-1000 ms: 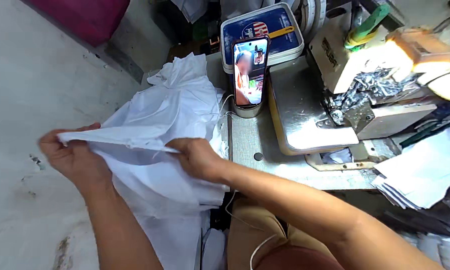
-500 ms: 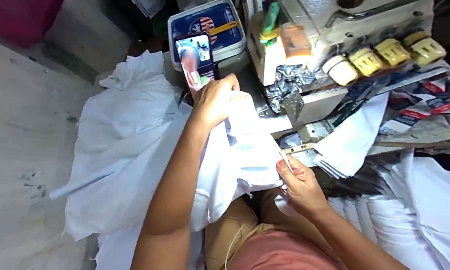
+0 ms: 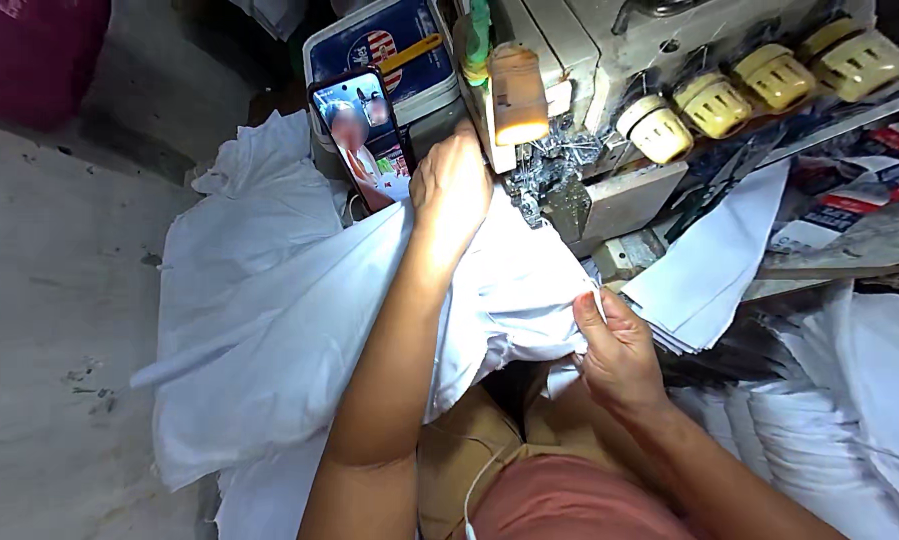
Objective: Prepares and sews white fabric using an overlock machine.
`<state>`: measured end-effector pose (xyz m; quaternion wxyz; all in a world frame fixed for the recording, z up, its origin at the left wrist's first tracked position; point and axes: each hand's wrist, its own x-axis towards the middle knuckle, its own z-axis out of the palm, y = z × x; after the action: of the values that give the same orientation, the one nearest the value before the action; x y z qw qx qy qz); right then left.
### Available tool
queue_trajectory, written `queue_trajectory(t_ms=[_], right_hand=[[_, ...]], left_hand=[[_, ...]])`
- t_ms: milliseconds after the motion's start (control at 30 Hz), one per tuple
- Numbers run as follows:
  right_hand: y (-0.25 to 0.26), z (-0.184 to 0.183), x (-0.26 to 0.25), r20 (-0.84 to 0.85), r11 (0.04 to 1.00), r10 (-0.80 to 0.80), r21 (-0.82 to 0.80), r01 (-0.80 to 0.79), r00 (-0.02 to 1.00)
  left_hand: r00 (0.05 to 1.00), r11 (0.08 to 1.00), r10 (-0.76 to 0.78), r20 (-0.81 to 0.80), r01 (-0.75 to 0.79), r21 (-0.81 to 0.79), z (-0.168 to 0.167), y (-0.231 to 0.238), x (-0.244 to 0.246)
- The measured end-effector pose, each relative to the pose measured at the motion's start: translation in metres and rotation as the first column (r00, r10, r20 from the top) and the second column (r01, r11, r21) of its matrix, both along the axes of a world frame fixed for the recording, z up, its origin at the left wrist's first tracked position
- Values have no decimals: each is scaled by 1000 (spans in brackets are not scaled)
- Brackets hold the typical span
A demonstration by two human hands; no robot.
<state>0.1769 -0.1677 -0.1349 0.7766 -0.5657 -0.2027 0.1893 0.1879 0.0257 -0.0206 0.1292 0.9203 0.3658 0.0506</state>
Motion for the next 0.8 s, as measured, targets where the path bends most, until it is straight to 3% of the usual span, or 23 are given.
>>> queue_trajectory(t_ms=[233,300,400,467,533,600,667,800], right_hand=[[5,-21,11,124,995,-2,-98,14,992],[-5,-21,14,231,993,-5,-114,32,973],[-29,-13,13,394,999,16,-52,5,919],[-36,-2,5,418,999,36,19,-48,908],[-36,8,-5,421,991,68,77,-110,904],[-32,13,-15,409,977,118,115,-179,905],[-26,14,-23,405,971,138,123,-204,904],[-20,16,-33,422,964,143,147,-223,895]], left_hand=[[997,1000,-25,74,25,11,-10,2,-4],[970,996,-62,234,45,78,-18,-9,-23],[767,973,-181,615,50,224,-39,-62,-71],[651,974,-144,745,228,-11,-53,-108,-100],[631,813,-79,772,489,-316,-69,-134,-122],[598,697,1,802,575,-429,-82,-149,-130],[542,728,35,840,562,-393,-87,-155,-134],[493,866,-102,864,471,-167,-83,-153,-136]])
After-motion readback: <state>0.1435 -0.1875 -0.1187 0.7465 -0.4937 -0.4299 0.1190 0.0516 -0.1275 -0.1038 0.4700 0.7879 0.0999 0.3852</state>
